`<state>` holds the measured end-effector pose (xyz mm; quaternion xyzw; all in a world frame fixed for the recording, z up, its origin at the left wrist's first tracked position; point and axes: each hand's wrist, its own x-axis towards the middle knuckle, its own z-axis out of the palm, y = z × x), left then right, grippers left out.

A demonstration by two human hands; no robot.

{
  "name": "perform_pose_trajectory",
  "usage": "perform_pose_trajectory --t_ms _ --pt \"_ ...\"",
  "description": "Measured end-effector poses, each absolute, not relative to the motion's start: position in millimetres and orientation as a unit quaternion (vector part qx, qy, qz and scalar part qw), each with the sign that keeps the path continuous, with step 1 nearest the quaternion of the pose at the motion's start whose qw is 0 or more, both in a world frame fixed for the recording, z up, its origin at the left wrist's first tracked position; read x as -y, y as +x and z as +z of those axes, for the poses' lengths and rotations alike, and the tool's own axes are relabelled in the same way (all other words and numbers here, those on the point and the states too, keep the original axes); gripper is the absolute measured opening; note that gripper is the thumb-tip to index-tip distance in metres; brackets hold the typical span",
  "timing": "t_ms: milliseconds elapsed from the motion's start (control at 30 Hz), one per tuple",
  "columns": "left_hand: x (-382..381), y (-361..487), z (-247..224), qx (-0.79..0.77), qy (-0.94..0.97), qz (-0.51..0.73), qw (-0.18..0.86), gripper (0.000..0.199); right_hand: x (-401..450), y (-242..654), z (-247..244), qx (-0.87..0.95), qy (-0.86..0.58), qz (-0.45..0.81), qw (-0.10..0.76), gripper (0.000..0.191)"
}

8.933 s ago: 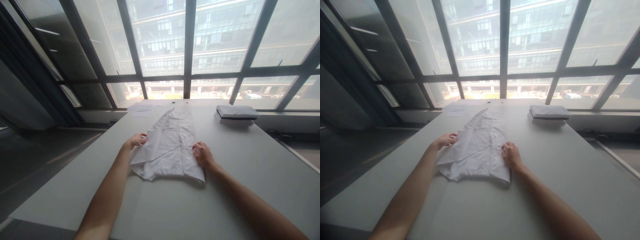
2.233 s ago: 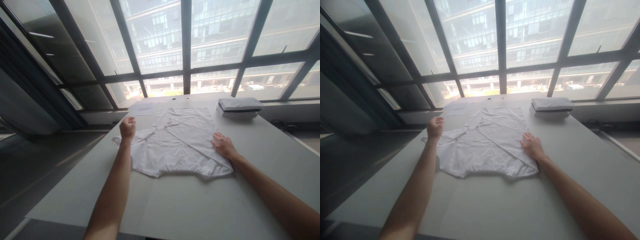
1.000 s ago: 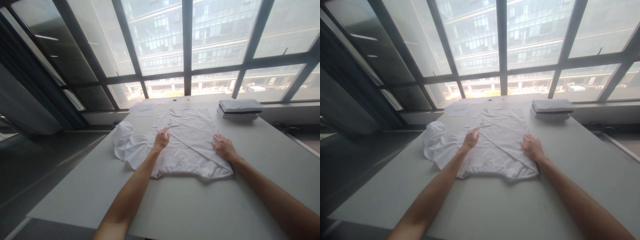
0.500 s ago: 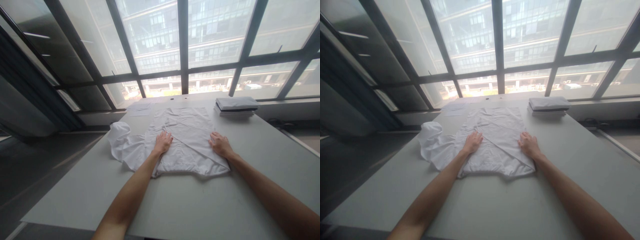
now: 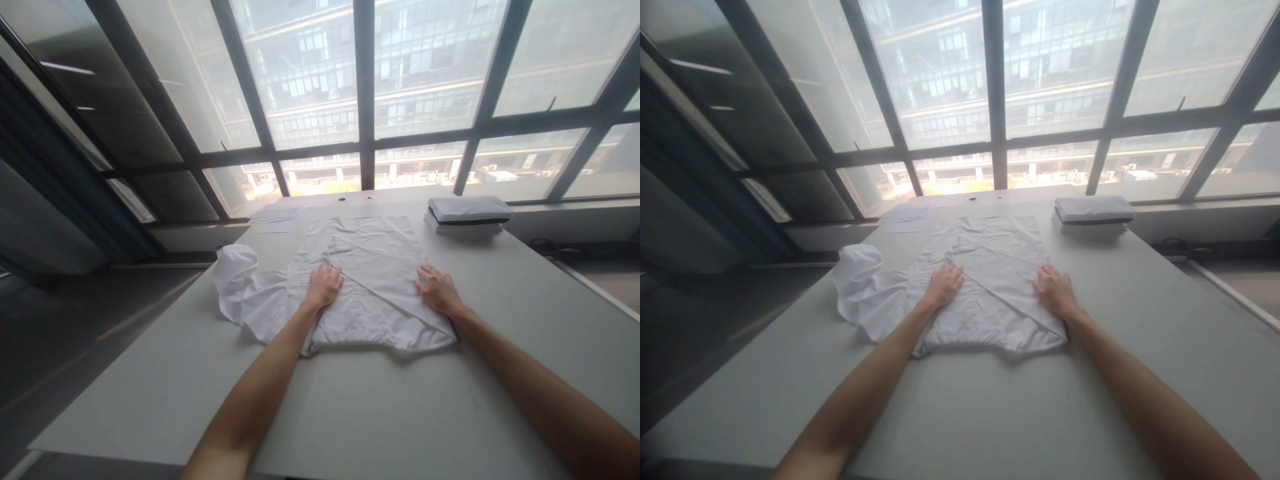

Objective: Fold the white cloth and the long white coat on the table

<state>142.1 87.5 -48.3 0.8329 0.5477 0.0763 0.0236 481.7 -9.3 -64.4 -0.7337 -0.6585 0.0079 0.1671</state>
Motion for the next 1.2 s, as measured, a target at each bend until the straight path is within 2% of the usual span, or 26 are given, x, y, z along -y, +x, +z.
perform_pose_trajectory --t_ms 467,633,900,1200 --pt "-89.3 145.8 -51.2 -0.563 0.822 0.079 0.018 0.052 9.4 481.7 -63.9 0.656 -0.735 0.012 0.173 0.044" --pt "-89.3 145.5 -50.5 -0.537 0.838 0.083 0.047 0.051 9.0 482.3 -64.0 0.659 -0.733 0.006 0.170 0.043" --pt "-95.1 145.3 -50.5 -0.522 0.835 0.158 0.080 0.057 9.2 482.2 -64.3 0.658 -0.732 0.011 0.177 0.044" --pt "-77.0 164.3 -34.3 -0.362 0.885 0.249 0.158 0.057 10.6 480.8 -61.7 0.658 -0.730 0.020 0.183 0.046"
